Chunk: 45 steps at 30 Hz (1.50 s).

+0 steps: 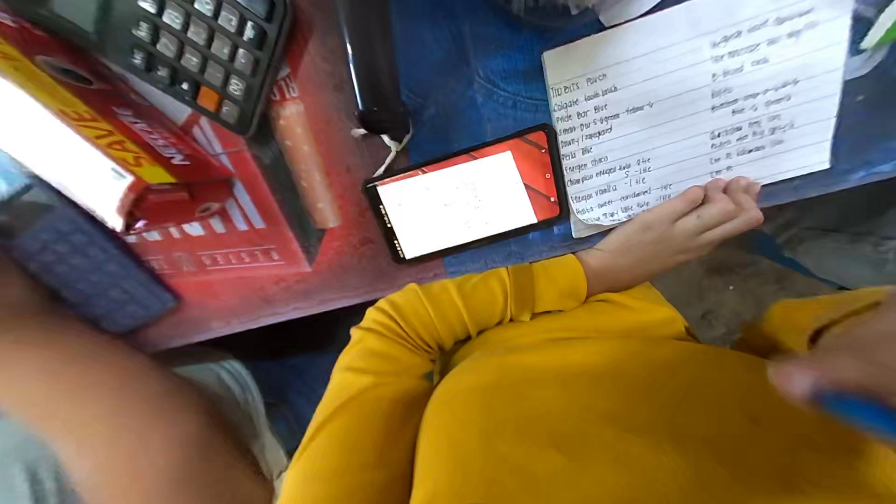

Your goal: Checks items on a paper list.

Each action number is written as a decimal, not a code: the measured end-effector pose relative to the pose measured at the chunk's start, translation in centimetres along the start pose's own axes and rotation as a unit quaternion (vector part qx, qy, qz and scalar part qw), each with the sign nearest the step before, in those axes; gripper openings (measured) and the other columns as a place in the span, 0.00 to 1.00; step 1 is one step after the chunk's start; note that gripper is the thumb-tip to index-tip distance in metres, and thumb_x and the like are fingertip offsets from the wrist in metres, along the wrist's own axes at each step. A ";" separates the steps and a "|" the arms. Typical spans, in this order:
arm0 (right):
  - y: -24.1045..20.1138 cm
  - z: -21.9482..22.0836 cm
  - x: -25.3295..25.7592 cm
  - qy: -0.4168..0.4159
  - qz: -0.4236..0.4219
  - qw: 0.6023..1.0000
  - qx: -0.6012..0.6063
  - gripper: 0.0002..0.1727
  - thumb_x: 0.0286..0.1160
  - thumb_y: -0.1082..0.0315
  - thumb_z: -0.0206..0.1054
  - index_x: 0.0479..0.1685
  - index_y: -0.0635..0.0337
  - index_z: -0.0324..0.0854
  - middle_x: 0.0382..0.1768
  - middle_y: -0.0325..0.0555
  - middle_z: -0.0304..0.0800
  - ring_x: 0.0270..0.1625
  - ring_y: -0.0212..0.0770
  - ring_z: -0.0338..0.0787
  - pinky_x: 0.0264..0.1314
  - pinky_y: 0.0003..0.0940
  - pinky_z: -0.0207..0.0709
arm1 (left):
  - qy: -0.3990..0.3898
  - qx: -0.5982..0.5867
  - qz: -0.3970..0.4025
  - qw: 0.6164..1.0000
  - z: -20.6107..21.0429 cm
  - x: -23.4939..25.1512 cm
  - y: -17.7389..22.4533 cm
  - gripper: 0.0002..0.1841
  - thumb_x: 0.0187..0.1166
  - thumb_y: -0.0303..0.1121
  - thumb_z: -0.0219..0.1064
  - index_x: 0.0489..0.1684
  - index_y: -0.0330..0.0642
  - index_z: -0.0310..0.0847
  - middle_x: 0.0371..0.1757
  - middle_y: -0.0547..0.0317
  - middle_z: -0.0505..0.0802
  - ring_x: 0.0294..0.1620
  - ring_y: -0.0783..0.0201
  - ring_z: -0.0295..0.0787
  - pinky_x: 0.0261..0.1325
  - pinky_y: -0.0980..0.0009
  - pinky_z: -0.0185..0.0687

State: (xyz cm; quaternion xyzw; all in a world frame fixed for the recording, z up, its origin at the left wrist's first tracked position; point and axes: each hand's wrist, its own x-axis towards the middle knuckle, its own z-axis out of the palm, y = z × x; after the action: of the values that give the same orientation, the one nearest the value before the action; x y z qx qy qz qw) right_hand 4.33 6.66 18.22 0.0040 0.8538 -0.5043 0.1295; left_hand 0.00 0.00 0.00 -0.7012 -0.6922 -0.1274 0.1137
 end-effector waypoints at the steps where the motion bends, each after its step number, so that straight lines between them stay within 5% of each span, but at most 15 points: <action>1: 2.9 -1.0 0.2 -0.028 -0.044 0.999 -0.011 0.12 0.82 0.63 0.64 0.36 0.59 0.88 0.27 0.34 0.90 0.30 0.21 0.83 0.38 0.15 0.75 | -0.034 -0.035 -0.001 0.999 -1.0 -0.1 -0.3 0.25 0.80 0.16 0.56 0.78 0.34 0.74 0.75 0.51 0.87 0.76 0.60 0.80 0.72 0.70 0.67; 3: 9.9 -3.0 0.2 0.036 -0.150 0.988 -0.031 0.08 0.84 0.56 0.66 0.45 0.47 0.86 0.36 0.19 0.87 0.39 0.11 0.83 0.40 0.09 0.77 | -0.060 -0.098 -0.014 0.993 -2.4 -0.3 -0.8 0.26 0.78 0.16 0.59 0.78 0.34 0.74 0.74 0.51 0.87 0.78 0.60 0.78 0.76 0.72 0.65; 5: 14.4 -2.9 1.2 0.170 -0.204 0.964 0.008 0.09 0.82 0.57 0.70 0.52 0.47 0.86 0.49 0.24 0.88 0.52 0.22 0.90 0.54 0.20 0.87 | 0.026 -0.038 -0.015 0.999 -0.6 -0.1 -0.3 0.23 0.75 0.13 0.59 0.68 0.37 0.83 0.63 0.54 0.93 0.67 0.60 0.85 0.65 0.69 0.70; 10: 18.8 -2.7 2.8 0.291 -0.148 0.941 0.092 0.10 0.77 0.52 0.74 0.42 0.44 0.82 0.46 0.22 0.87 0.46 0.26 0.91 0.50 0.22 0.88 | 0.046 -0.004 -0.011 0.999 0.5 0.0 0.2 0.23 0.76 0.13 0.57 0.70 0.37 0.81 0.66 0.54 0.92 0.66 0.59 0.86 0.63 0.69 0.71; 12: 19.3 -2.6 2.7 0.303 -0.133 0.938 0.107 0.09 0.83 0.52 0.66 0.36 0.41 0.82 0.43 0.19 0.86 0.42 0.24 0.90 0.46 0.22 0.87 | 0.056 -0.023 -0.007 0.998 0.5 0.0 0.2 0.23 0.75 0.13 0.58 0.69 0.35 0.82 0.65 0.53 0.92 0.64 0.59 0.87 0.63 0.68 0.71; 17: 18.9 -2.1 2.4 0.336 -0.055 0.930 0.136 0.32 0.94 0.59 0.36 0.16 0.37 0.76 0.22 0.15 0.86 0.23 0.19 0.87 0.24 0.18 0.84 | 0.039 -0.027 0.008 0.999 0.4 -0.4 0.1 0.23 0.74 0.14 0.60 0.69 0.35 0.81 0.67 0.52 0.90 0.68 0.57 0.83 0.66 0.66 0.69; 19: 18.6 -1.9 2.7 0.377 -0.027 0.916 0.135 0.33 0.94 0.62 0.31 0.12 0.38 0.71 0.15 0.17 0.82 0.16 0.18 0.82 0.19 0.17 0.80 | 0.005 -0.017 0.012 1.000 0.1 -0.5 0.1 0.25 0.77 0.15 0.58 0.75 0.34 0.76 0.71 0.49 0.87 0.71 0.56 0.81 0.70 0.67 0.68; 28: 19.1 -0.6 3.3 0.464 -0.057 0.882 0.066 0.25 0.88 0.70 0.51 0.14 0.39 0.71 0.11 0.15 0.75 0.13 0.14 0.75 0.15 0.14 0.70 | -0.041 0.057 0.020 0.997 0.6 -0.5 0.5 0.27 0.81 0.17 0.54 0.82 0.33 0.68 0.78 0.45 0.78 0.69 0.55 0.80 0.68 0.68 0.71; 34: 19.2 -0.4 3.3 0.486 -0.051 0.872 0.037 0.24 0.87 0.71 0.52 0.15 0.39 0.71 0.11 0.14 0.75 0.14 0.13 0.76 0.16 0.13 0.70 | -0.016 0.080 0.019 0.996 0.4 -0.2 0.2 0.23 0.80 0.14 0.52 0.73 0.34 0.77 0.78 0.47 0.82 0.66 0.57 0.84 0.62 0.68 0.73; 37: 19.4 -0.3 3.0 0.481 -0.057 0.875 0.022 0.24 0.88 0.70 0.53 0.16 0.39 0.72 0.13 0.13 0.76 0.16 0.13 0.77 0.19 0.14 0.72 | -0.033 0.067 0.027 0.997 0.3 -0.4 0.4 0.25 0.82 0.17 0.52 0.79 0.35 0.74 0.79 0.45 0.79 0.66 0.58 0.81 0.64 0.70 0.71; 45: 19.0 -0.7 3.2 0.469 -0.025 0.882 0.035 0.24 0.87 0.71 0.49 0.17 0.38 0.70 0.12 0.14 0.75 0.14 0.15 0.76 0.18 0.16 0.72 | 0.006 0.088 -0.001 0.996 0.6 -0.1 0.3 0.22 0.81 0.16 0.54 0.73 0.38 0.79 0.70 0.53 0.88 0.62 0.61 0.84 0.59 0.72 0.72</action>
State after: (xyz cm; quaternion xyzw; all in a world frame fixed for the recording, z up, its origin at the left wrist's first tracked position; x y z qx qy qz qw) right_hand 3.70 16.22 1.46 0.2232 0.7965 -0.4757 -0.2992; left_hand 0.35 0.10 -0.60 -0.6872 -0.7005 -0.0705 0.1790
